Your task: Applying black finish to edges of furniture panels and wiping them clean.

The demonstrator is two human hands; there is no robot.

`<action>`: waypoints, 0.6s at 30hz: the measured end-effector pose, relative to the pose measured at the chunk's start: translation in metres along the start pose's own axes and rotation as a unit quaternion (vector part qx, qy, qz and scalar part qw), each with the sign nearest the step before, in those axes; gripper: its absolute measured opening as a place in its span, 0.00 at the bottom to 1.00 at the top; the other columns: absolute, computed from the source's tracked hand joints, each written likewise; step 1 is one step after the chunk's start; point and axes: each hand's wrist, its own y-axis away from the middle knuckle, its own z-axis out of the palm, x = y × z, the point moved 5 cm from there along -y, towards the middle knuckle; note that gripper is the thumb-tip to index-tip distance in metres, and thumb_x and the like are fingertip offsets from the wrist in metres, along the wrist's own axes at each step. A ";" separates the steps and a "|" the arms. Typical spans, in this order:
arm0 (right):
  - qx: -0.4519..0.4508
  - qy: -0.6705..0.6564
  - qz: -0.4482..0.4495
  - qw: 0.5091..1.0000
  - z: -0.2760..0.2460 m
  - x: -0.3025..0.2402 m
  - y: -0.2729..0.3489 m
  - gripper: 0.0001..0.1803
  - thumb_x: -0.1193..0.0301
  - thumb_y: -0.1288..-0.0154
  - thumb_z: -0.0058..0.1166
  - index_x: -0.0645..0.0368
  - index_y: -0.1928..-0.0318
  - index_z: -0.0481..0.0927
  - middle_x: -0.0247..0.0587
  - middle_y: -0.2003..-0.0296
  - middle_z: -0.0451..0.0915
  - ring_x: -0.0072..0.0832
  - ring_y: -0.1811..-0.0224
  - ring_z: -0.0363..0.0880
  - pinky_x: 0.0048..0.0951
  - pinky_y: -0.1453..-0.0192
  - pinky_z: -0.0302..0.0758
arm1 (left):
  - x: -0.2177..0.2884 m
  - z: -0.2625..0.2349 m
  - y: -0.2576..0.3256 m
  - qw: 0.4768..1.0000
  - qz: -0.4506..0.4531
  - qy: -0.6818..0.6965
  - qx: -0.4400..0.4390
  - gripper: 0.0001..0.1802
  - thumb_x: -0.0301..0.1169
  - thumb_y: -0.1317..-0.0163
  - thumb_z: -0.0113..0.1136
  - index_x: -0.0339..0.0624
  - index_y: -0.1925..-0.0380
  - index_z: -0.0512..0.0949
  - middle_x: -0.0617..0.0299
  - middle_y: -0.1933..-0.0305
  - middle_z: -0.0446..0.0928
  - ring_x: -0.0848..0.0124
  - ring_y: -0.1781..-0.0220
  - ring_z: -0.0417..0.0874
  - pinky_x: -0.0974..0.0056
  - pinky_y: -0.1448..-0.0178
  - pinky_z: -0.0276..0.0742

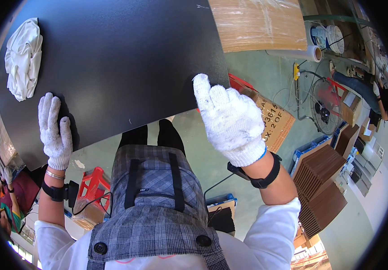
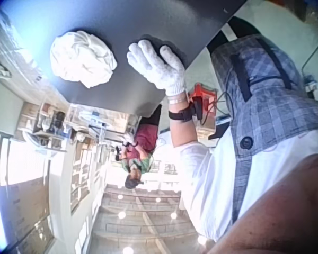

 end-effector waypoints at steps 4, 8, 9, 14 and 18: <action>0.004 -0.001 0.003 1.000 0.001 0.002 0.000 0.34 0.73 0.47 0.53 0.64 0.36 0.68 0.37 0.73 0.70 0.32 0.71 0.75 0.32 0.71 0.74 | 0.000 0.000 0.000 1.000 0.002 -0.002 0.003 0.26 0.25 0.39 0.55 0.42 0.39 0.73 0.49 0.31 0.67 0.47 0.27 0.62 0.49 0.25 0.56; 0.009 -0.019 -0.002 1.000 0.002 0.002 0.002 0.33 0.74 0.48 0.54 0.61 0.37 0.70 0.37 0.72 0.71 0.31 0.71 0.75 0.32 0.71 0.74 | 0.000 0.000 0.000 1.000 0.000 -0.003 0.001 0.26 0.24 0.40 0.55 0.42 0.39 0.73 0.50 0.31 0.67 0.47 0.27 0.62 0.50 0.25 0.56; 0.022 -0.055 -0.002 0.998 0.002 0.003 0.002 0.33 0.75 0.47 0.55 0.59 0.37 0.70 0.37 0.73 0.71 0.32 0.72 0.75 0.32 0.71 0.74 | -0.001 -0.001 0.000 1.000 -0.001 -0.002 0.001 0.26 0.24 0.39 0.55 0.42 0.39 0.73 0.49 0.31 0.67 0.47 0.27 0.62 0.50 0.25 0.56; 0.061 -0.225 0.114 0.966 0.004 0.011 0.005 0.26 0.80 0.42 0.55 0.56 0.40 0.75 0.46 0.71 0.75 0.43 0.71 0.77 0.39 0.66 0.75 | 0.000 0.001 0.000 1.000 -0.003 -0.003 -0.003 0.26 0.24 0.39 0.55 0.41 0.39 0.73 0.49 0.31 0.67 0.47 0.27 0.62 0.50 0.25 0.56; 0.082 -0.221 0.124 0.964 0.003 0.009 0.005 0.27 0.80 0.42 0.56 0.55 0.40 0.75 0.48 0.71 0.75 0.45 0.70 0.77 0.39 0.66 0.74 | 0.001 -0.001 -0.001 1.000 0.004 -0.002 0.003 0.26 0.25 0.39 0.55 0.41 0.39 0.73 0.48 0.31 0.67 0.47 0.27 0.62 0.49 0.25 0.56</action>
